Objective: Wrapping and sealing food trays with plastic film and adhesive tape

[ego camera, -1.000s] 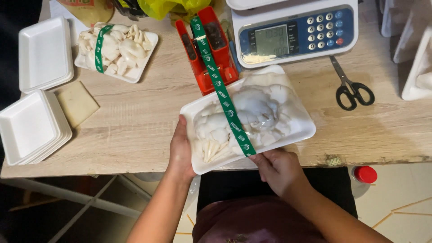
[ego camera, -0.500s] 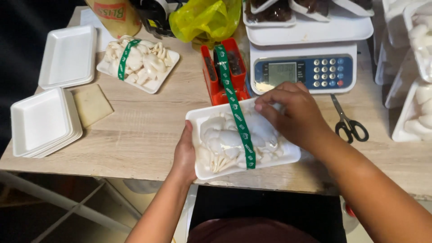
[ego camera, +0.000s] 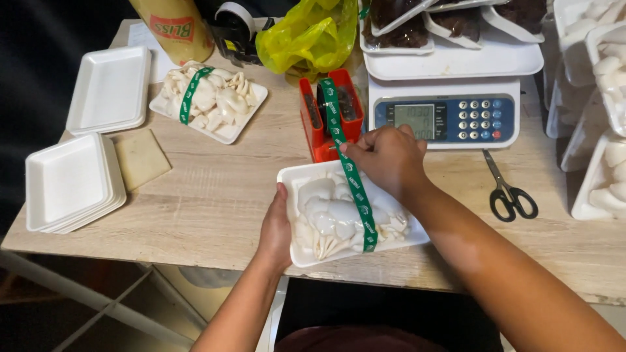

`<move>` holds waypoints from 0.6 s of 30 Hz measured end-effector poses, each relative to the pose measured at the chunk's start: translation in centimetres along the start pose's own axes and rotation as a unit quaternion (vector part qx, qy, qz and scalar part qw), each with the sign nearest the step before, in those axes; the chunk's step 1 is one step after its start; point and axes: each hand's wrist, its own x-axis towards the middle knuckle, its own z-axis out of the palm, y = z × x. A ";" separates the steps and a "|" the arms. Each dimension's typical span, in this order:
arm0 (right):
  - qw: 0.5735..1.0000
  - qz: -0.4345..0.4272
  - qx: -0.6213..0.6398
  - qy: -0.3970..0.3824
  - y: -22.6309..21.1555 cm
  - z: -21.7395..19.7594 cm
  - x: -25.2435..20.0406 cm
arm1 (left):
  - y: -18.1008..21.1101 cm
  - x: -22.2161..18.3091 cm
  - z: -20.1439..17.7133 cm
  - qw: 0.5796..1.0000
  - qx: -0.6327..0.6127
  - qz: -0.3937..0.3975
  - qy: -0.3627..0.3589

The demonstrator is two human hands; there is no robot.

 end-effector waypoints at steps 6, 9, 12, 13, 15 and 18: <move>0.996 0.036 0.083 -0.011 -1.1 -0.9 -1.3 | 0.0 -0.3 0.1 1.000 0.007 -0.005 0.000; 0.992 0.030 0.119 -0.009 -1.0 -0.7 -1.5 | -0.1 -0.4 0.0 1.000 0.011 0.005 -0.004; 0.987 0.028 0.156 -0.011 -1.6 -1.4 -1.8 | 0.1 -0.3 0.2 1.000 0.016 0.006 -0.009; 0.986 0.019 0.164 -0.010 -1.8 -1.5 -1.9 | 0.0 -0.2 0.1 1.000 0.013 0.006 -0.008; 0.985 0.010 0.171 -0.010 -1.6 -1.2 -1.8 | -0.2 0.0 -0.1 1.000 0.009 0.006 -0.007; 0.992 -0.006 0.127 0.002 -1.2 -0.3 -1.5 | -0.2 -0.1 -0.3 1.000 0.007 0.011 -0.004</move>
